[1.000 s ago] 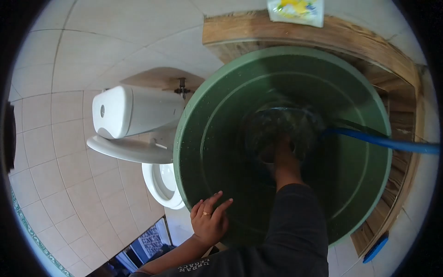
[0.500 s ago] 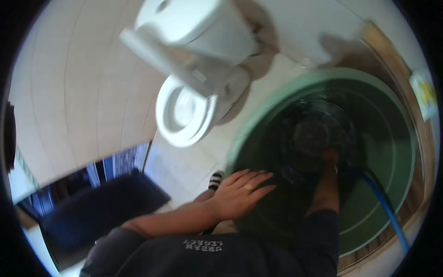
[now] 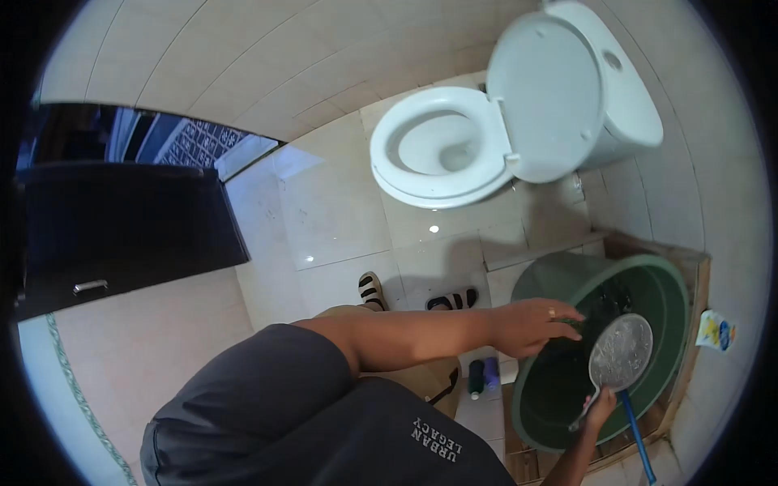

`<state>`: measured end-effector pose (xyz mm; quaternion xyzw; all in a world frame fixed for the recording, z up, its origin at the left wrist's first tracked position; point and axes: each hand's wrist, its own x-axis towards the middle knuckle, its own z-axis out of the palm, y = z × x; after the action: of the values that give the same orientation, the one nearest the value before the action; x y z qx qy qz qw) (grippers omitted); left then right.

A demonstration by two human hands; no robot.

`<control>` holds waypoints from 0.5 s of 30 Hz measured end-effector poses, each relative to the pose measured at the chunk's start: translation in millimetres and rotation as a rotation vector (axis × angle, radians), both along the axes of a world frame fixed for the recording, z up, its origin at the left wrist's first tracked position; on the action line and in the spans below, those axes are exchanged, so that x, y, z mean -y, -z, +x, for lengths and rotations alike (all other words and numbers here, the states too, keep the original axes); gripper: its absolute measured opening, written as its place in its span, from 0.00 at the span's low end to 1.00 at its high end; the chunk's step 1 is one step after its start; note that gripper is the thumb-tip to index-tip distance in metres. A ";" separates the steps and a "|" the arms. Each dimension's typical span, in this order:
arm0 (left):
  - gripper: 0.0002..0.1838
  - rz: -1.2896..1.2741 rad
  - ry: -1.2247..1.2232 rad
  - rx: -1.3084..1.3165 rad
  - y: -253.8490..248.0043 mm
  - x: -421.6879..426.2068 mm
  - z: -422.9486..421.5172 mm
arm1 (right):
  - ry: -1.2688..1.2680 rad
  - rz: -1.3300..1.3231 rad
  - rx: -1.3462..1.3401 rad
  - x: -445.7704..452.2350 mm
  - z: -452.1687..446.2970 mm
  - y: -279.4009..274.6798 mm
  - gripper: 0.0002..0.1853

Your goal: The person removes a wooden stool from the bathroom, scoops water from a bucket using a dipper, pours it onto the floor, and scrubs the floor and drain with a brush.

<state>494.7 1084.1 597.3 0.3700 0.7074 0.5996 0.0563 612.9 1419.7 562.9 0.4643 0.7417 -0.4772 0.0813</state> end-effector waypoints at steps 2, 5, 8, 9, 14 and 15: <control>0.25 -0.038 -0.007 0.101 -2.2 73.8 17.8 | -0.019 0.133 -0.032 24.4 3.0 -52.0 0.15; 0.28 -0.264 -0.267 0.385 40.2 201.9 71.5 | -0.095 0.231 -0.082 74.6 0.3 -117.2 0.16; 0.28 -0.281 -0.553 0.374 46.4 367.8 152.2 | -0.177 0.226 -0.097 156.8 -11.8 -162.3 0.15; 0.28 -0.332 -0.682 0.439 46.9 414.3 185.5 | -0.202 0.211 -0.097 184.6 -21.1 -170.8 0.14; 0.24 -0.167 -1.366 0.579 40.5 592.7 372.9 | -0.411 0.019 -0.171 352.0 -48.7 -157.3 0.15; 0.24 -0.138 -1.468 0.604 35.0 615.9 408.1 | -0.452 -0.005 -0.186 392.3 -52.4 -149.4 0.14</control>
<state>902.8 468.2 562.3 -0.3734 0.7600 0.5130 -0.1407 560.5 1027.4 712.3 0.2406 0.8298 -0.4894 0.1184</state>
